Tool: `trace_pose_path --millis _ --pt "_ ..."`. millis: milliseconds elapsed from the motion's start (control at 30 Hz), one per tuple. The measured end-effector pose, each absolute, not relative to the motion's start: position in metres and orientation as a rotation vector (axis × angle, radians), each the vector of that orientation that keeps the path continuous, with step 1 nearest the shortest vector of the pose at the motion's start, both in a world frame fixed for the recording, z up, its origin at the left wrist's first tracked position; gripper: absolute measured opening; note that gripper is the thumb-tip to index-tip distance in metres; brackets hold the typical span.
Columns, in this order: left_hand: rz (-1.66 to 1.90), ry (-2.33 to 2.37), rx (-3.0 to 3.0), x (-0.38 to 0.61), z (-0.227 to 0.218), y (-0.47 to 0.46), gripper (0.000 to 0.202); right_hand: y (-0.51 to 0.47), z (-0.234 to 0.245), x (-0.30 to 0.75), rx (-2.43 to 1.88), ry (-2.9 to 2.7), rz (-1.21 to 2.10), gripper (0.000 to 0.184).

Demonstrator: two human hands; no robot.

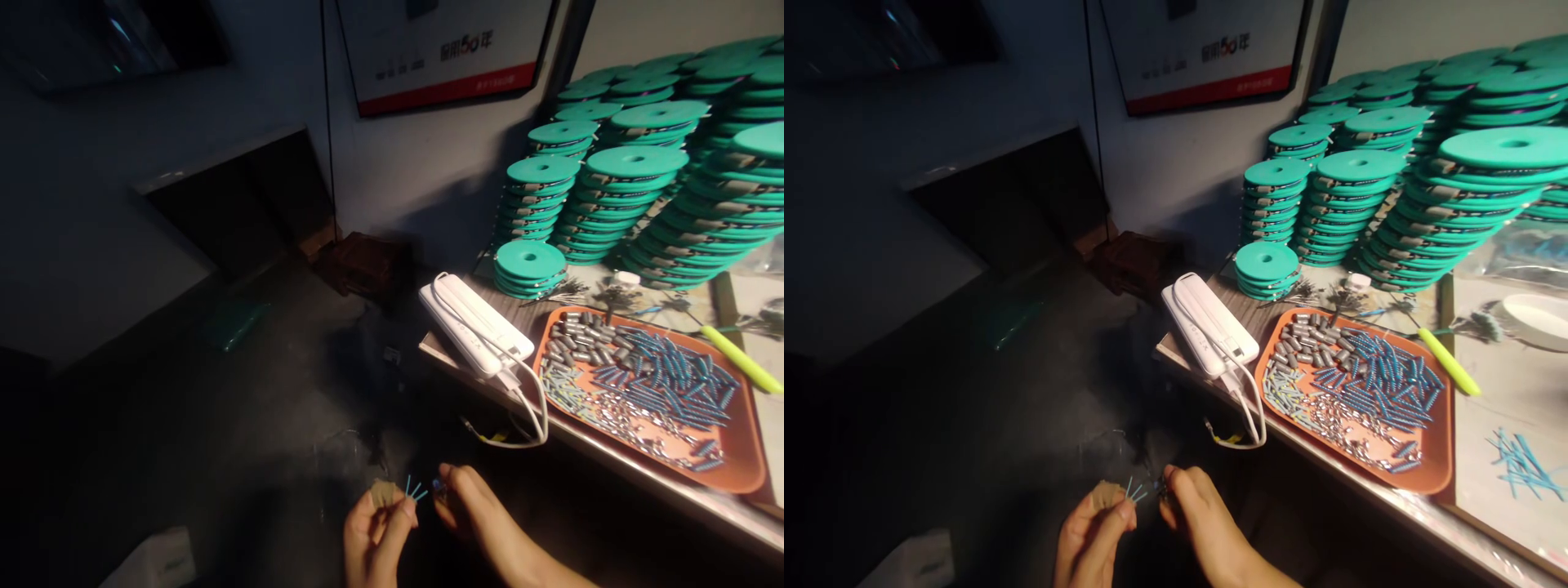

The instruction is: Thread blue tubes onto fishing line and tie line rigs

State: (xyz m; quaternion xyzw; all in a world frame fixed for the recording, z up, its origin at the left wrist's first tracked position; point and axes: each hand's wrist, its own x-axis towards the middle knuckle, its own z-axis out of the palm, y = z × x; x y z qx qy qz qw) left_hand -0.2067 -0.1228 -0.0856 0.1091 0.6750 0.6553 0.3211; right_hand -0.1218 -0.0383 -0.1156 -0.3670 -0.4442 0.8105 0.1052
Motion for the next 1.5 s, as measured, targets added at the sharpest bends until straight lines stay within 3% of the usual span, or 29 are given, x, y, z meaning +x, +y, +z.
trace_pose_path --millis 367,1500 --pt "1.692 1.772 0.300 -0.204 -0.083 -0.121 0.028 -0.035 -0.101 -0.122 -1.081 -1.419 2.376 0.052" --pt "1.588 1.667 0.304 -0.206 -0.082 -0.119 0.032 -0.037 -0.114 -0.121 -1.035 -1.293 2.367 0.050"
